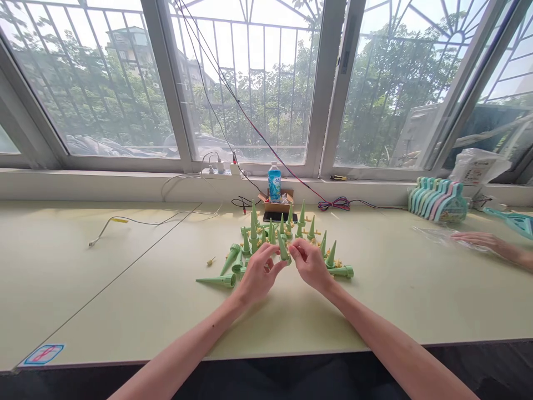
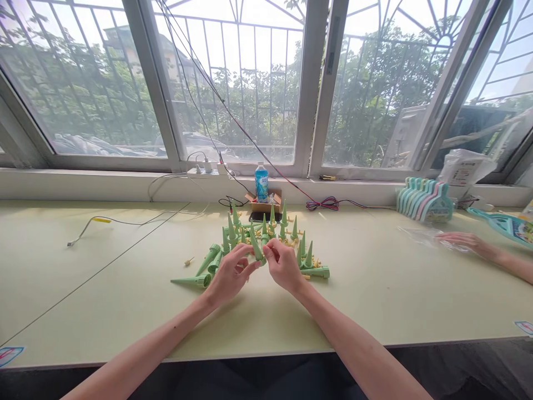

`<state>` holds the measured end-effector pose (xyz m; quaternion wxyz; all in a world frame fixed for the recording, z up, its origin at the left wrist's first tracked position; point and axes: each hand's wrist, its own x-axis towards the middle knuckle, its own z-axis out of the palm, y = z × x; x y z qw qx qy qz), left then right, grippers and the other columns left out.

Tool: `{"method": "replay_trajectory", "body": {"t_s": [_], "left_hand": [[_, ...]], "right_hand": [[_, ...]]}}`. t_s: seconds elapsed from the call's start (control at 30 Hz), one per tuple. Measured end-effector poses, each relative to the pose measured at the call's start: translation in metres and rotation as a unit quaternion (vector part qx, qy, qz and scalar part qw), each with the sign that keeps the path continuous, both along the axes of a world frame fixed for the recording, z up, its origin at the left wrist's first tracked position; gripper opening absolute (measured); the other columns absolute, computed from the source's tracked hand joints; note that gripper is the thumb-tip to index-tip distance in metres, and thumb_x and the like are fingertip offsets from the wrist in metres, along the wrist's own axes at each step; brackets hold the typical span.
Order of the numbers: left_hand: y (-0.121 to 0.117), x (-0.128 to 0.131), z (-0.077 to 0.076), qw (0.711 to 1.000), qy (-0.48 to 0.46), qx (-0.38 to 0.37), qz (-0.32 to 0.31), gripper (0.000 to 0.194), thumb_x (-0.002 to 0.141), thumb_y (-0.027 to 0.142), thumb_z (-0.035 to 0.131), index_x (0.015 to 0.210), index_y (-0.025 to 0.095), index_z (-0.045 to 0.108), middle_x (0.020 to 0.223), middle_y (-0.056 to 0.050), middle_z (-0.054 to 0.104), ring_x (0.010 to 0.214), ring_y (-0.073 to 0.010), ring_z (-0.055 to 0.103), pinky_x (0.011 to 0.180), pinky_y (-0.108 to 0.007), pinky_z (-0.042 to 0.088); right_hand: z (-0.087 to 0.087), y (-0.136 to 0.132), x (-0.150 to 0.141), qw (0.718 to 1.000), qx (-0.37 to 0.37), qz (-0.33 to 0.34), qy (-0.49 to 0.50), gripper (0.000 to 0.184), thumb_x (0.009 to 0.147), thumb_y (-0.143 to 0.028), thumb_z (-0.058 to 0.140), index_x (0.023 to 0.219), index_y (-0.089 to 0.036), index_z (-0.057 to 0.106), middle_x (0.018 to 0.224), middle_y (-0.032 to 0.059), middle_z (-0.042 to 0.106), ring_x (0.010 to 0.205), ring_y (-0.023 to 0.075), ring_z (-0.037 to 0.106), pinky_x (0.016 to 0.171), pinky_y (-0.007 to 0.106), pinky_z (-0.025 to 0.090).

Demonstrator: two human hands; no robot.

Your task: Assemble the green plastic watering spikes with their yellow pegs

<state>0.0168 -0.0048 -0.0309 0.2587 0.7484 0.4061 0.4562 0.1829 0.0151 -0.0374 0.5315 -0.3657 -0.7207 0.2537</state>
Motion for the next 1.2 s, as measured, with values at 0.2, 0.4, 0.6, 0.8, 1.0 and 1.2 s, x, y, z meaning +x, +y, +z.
{"method": "replay_trajectory", "body": {"t_s": [0.2, 0.4, 0.6, 0.8, 1.0, 1.2], "left_hand": [[-0.001, -0.002, 0.0, 0.998, 0.038, 0.05, -0.002, 0.018, 0.09, 0.035, 0.052, 0.101, 0.024, 0.06, 0.099, -0.004, 0.051, 0.059, -0.0086, 0.046, 0.047, -0.021, 0.043], [0.003, -0.004, -0.006, 0.994, 0.046, 0.101, -0.007, 0.017, 0.092, 0.03, 0.051, 0.106, 0.024, 0.059, 0.107, -0.005, 0.051, 0.055, -0.0053, 0.045, 0.047, -0.019, 0.043], [0.004, 0.0, -0.007, 0.996, 0.037, 0.083, -0.004, 0.019, 0.092, 0.028, 0.051, 0.11, 0.025, 0.056, 0.109, -0.004, 0.054, 0.053, -0.0037, 0.045, 0.047, -0.019, 0.046], [0.001, 0.003, 0.001, 1.0, 0.006, 0.015, 0.021, 0.023, 0.093, 0.038, 0.048, 0.107, 0.022, 0.055, 0.11, -0.005, 0.056, 0.05, -0.0035, 0.049, 0.043, -0.019, 0.045], [0.002, 0.003, 0.004, 0.99, -0.072, -0.121, 0.003, 0.042, 0.09, 0.056, 0.043, 0.079, 0.016, 0.051, 0.073, 0.0, 0.055, 0.04, -0.0064, 0.05, 0.033, -0.017, 0.035], [0.003, 0.001, 0.004, 0.948, -0.113, -0.284, -0.092, 0.055, 0.085, 0.066, 0.044, 0.075, 0.013, 0.057, 0.072, -0.002, 0.055, 0.042, -0.0086, 0.052, 0.033, -0.019, 0.036]], "right_hand": [[0.001, 0.001, 0.0, 1.0, -0.008, -0.008, -0.004, 0.031, 0.094, -0.039, 0.046, 0.069, -0.019, 0.046, 0.053, -0.0057, 0.034, 0.048, 0.0097, 0.029, 0.046, 0.025, 0.023], [0.002, 0.0, 0.0, 0.999, -0.038, -0.01, 0.002, 0.034, 0.093, -0.042, 0.045, 0.068, -0.019, 0.046, 0.051, -0.0056, 0.035, 0.046, 0.0095, 0.031, 0.045, 0.024, 0.024], [0.0, 0.002, -0.002, 0.998, -0.054, -0.017, 0.024, 0.034, 0.093, -0.043, 0.046, 0.068, -0.02, 0.045, 0.048, -0.0057, 0.037, 0.044, 0.0097, 0.033, 0.045, 0.024, 0.025], [-0.001, 0.003, -0.002, 0.998, -0.053, -0.025, 0.035, 0.034, 0.094, -0.045, 0.046, 0.07, -0.02, 0.045, 0.049, -0.006, 0.037, 0.044, 0.0097, 0.033, 0.045, 0.024, 0.025], [-0.002, 0.002, -0.001, 0.998, -0.037, -0.028, 0.046, 0.032, 0.095, -0.044, 0.044, 0.074, -0.02, 0.046, 0.052, -0.0062, 0.036, 0.046, 0.0091, 0.033, 0.045, 0.023, 0.025], [-0.003, 0.0, -0.001, 0.999, -0.015, 0.018, 0.035, 0.028, 0.095, -0.04, 0.046, 0.076, -0.019, 0.048, 0.054, -0.006, 0.037, 0.047, 0.0086, 0.031, 0.045, 0.023, 0.025]]}}
